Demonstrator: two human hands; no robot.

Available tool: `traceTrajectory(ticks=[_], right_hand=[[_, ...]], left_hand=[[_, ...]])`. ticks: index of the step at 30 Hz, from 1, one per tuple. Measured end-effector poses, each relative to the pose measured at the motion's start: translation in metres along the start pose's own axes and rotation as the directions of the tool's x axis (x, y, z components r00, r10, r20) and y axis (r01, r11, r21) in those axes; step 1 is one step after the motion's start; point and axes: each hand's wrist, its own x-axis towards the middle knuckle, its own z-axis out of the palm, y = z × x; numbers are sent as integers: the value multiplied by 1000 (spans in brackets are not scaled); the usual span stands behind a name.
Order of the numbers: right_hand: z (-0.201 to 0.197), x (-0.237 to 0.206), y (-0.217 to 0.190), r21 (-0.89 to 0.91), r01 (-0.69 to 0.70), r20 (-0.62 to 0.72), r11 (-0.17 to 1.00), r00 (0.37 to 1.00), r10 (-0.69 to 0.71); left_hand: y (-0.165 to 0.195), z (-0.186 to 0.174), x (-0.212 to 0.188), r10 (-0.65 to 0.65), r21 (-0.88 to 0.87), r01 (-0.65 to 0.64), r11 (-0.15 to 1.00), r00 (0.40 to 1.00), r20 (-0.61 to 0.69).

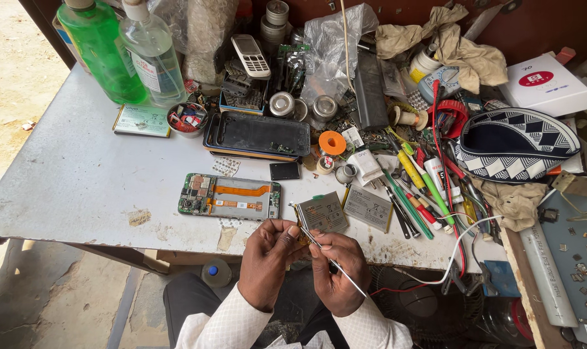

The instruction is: The person removes the back cover of a smartphone and uses a metal tool to peel off the protective film from a new battery. They handle the battery and phone components on a cluttered workbench.

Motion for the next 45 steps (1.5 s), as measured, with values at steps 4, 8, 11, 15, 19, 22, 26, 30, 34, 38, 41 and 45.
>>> traceTrajectory(ticks=[4, 8, 11, 15, 19, 22, 26, 30, 34, 38, 41, 45], right_hand=[[1, 1, 0, -19, 26, 4, 999, 1000, -25], [4, 1, 0, -39, 97, 24, 995, 995, -96], [3, 1, -1, -31, 124, 44, 992, 992, -122], [-1, 0, -1, -34, 113, 94, 993, 990, -109], [5, -3, -3, -39, 88, 32, 995, 996, -86], [12, -7, -6, -42, 26, -18, 999, 999, -26], [12, -11, -8, -76, -9, -33, 997, 999, 7], [11, -8, -4, -61, 16, -57, 998, 998, -20], [7, -6, -2, -27, 12, -62, 1000, 998, -14], [8, -4, 0, 6, 14, -76, 1000, 997, -13], [10, -3, 0, 11, 4, -78, 1000, 997, -3], [10, -2, -2, -5, -7, -80, 1000, 997, 7]], left_hand=[[1, 0, -1, 17, 13, -17, 1000, 1000, 3], [0, 1, -2, 45, 29, -44, 999, 999, -12], [0, 2, -2, 57, 31, -56, 998, 998, -13], [1, 2, -3, 71, 60, -70, 996, 997, -8], [-2, 2, -2, 82, 95, -80, 992, 997, -17], [-4, 1, 0, 97, 91, -95, 991, 995, -16], [-6, 1, 0, 98, 86, -97, 992, 995, -12], [-5, 1, 0, 43, 62, -42, 997, 999, -29], [-5, 1, 0, 53, 32, -53, 998, 999, 9], [-4, 1, 1, 44, 34, -44, 998, 999, 11], [-4, 0, 0, 60, 32, -61, 998, 998, 24], [-4, 0, 0, 57, 37, -57, 998, 998, 20]])
